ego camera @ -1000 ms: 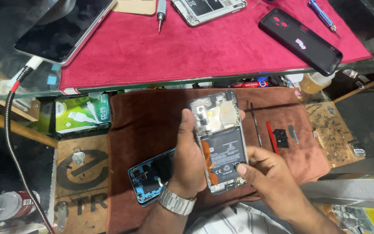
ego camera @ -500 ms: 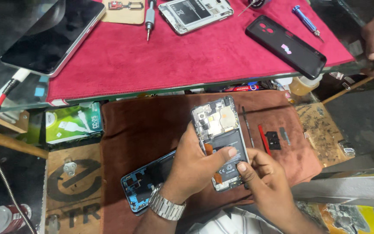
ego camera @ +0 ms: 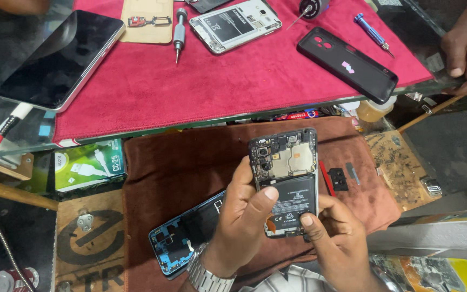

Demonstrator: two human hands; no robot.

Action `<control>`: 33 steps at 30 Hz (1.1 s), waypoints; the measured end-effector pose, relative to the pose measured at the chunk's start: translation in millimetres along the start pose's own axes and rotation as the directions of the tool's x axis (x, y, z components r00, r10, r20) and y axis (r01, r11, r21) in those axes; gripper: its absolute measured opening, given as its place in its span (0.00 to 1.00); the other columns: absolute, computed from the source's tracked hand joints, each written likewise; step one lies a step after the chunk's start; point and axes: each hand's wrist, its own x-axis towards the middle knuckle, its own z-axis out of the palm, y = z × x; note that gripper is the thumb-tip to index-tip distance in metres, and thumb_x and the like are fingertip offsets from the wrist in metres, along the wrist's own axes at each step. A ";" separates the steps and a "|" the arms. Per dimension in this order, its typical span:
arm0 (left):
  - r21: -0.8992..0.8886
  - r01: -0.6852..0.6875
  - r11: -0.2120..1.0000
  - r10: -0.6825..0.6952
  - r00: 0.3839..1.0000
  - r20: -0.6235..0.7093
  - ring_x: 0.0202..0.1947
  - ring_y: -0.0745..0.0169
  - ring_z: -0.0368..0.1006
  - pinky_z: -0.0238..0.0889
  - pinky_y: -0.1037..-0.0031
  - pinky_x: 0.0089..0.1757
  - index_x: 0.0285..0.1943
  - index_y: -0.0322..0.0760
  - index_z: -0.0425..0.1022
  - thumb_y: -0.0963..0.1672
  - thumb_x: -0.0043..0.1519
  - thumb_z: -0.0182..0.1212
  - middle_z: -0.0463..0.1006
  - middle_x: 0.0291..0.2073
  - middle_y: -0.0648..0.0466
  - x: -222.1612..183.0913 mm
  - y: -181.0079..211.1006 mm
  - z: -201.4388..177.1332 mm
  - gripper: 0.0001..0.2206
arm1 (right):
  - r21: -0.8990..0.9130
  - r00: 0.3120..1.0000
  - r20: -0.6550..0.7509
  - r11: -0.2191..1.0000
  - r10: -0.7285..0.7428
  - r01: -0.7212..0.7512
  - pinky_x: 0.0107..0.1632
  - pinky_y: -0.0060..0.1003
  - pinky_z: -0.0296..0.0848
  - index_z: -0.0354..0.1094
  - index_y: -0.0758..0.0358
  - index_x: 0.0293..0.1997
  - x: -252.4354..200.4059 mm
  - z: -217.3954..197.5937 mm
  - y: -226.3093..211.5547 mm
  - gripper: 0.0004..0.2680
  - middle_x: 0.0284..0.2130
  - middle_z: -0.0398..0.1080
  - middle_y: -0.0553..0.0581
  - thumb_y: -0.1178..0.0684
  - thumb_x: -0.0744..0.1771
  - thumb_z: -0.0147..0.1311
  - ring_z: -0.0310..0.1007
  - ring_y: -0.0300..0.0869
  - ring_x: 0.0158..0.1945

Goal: The person disassembles a smartphone, using tweezers to remove a ribbon cable and a metal shield from the motherboard. They then pick up the battery and place it into the phone's chassis, aligning it with the internal components.

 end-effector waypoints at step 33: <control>0.305 -0.058 0.951 0.076 0.996 -0.048 0.41 0.71 0.75 0.72 0.75 0.42 0.61 0.26 0.67 0.46 0.71 0.48 0.80 0.44 0.49 -0.2 -3.2 -3.9 0.17 | 0.055 0.999 0.026 0.998 -0.041 0.040 0.51 0.33 0.75 0.67 0.74 0.56 -7.1 4.6 5.3 0.11 0.43 0.76 0.59 0.64 0.68 0.53 0.75 0.38 0.46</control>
